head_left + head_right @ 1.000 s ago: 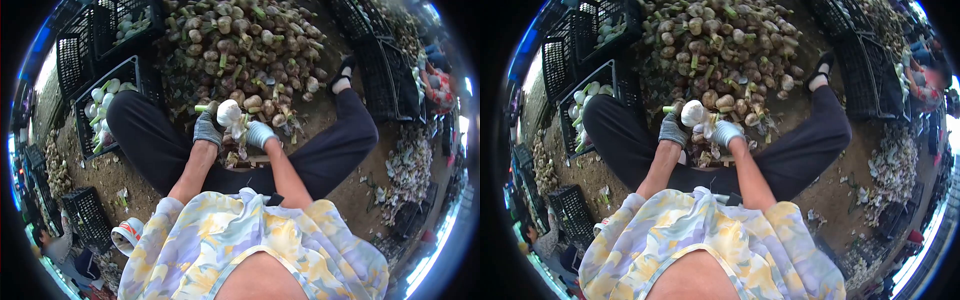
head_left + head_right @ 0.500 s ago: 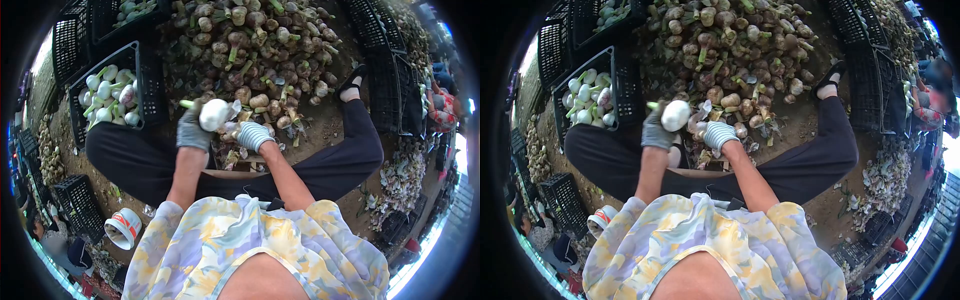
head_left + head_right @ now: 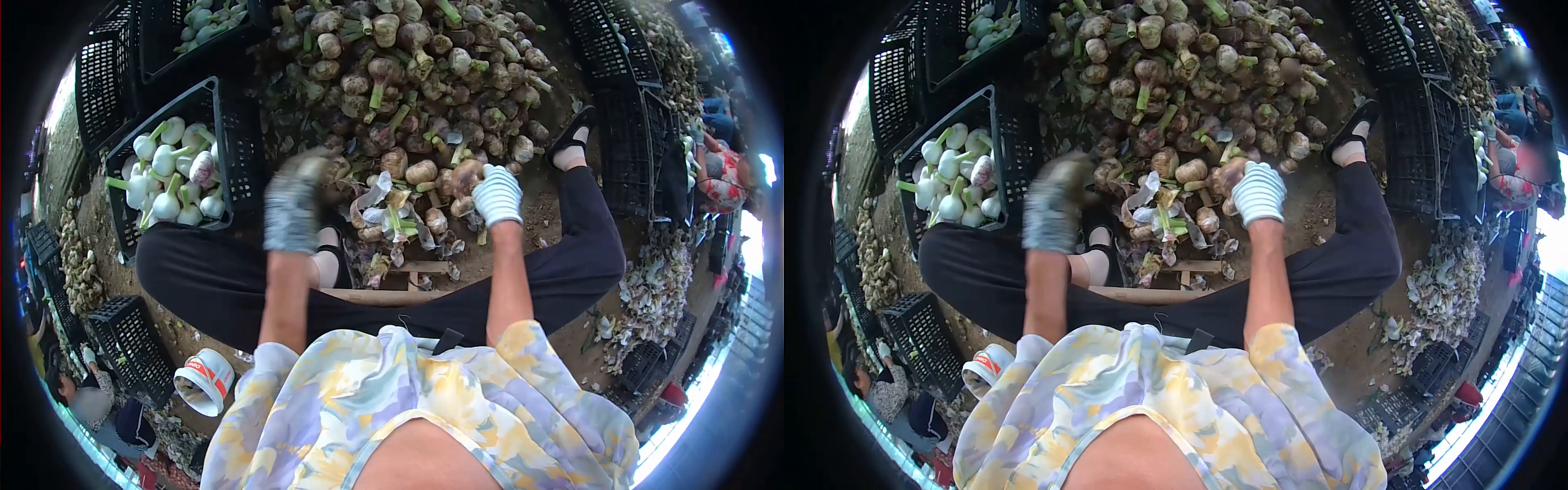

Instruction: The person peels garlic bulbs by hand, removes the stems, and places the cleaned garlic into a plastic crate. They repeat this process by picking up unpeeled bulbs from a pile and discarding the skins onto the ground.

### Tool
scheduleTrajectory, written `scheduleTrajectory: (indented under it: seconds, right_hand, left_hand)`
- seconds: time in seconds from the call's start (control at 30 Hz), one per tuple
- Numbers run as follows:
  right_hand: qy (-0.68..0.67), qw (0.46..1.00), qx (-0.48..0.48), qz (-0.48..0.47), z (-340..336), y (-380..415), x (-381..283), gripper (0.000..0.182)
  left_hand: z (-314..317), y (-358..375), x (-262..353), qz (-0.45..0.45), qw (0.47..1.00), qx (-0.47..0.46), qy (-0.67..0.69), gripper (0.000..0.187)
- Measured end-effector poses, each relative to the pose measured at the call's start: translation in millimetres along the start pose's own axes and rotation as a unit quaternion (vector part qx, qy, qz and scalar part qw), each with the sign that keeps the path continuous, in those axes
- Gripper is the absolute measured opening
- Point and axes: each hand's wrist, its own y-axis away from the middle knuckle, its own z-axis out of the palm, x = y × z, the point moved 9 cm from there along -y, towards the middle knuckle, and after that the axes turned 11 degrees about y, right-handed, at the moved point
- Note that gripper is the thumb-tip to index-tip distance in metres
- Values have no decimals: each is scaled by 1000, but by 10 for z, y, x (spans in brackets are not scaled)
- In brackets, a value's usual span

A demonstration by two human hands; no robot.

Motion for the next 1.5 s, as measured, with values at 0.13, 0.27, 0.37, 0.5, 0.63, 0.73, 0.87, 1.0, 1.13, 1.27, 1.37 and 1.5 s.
scheduleTrajectory:
  seconds: [0.13,0.27,0.37,0.5,0.63,0.73,0.87,1.0,1.13,1.27,1.37,1.5]
  right_hand:
    - [-338,931,-106,-92,-442,346,-148,28]
    - [-737,668,-92,-57,-640,592,-304,41]
    - [-819,533,-189,102,-136,764,-491,40]
    - [-875,450,-155,94,-171,820,-798,33]
    - [-839,533,-101,55,-243,848,-665,22]
    - [-790,610,-63,-26,-87,818,-572,19]
    - [-754,653,-65,-8,-177,945,-425,24]
    - [-627,779,6,-17,-243,1001,-350,26]
    - [-455,863,199,-92,230,741,-534,30]
    - [-713,692,2,-112,-22,811,-584,47]
    - [-742,644,-146,-117,-239,1056,-727,41]
    - [-783,604,-148,-28,20,997,-679,24]
  left_hand:
    - [846,214,-1154,-177,956,-135,194,48]
    - [1332,687,-788,-369,786,-172,466,49]
    - [1198,484,-427,-79,929,-186,310,56]
    - [1252,769,-79,131,972,-155,116,59]
    - [1195,759,-316,52,969,-114,212,58]
    - [1226,706,-533,-66,941,-120,310,58]
    - [1435,807,-519,-167,886,-191,388,50]
    - [1310,720,-1052,-316,844,-72,427,50]
    - [1165,843,-1189,-418,852,-53,312,57]
    - [1137,751,-1058,-441,784,-103,425,53]
    - [995,664,-1075,-414,821,-63,388,53]
    - [1188,665,-754,-255,847,-105,454,50]
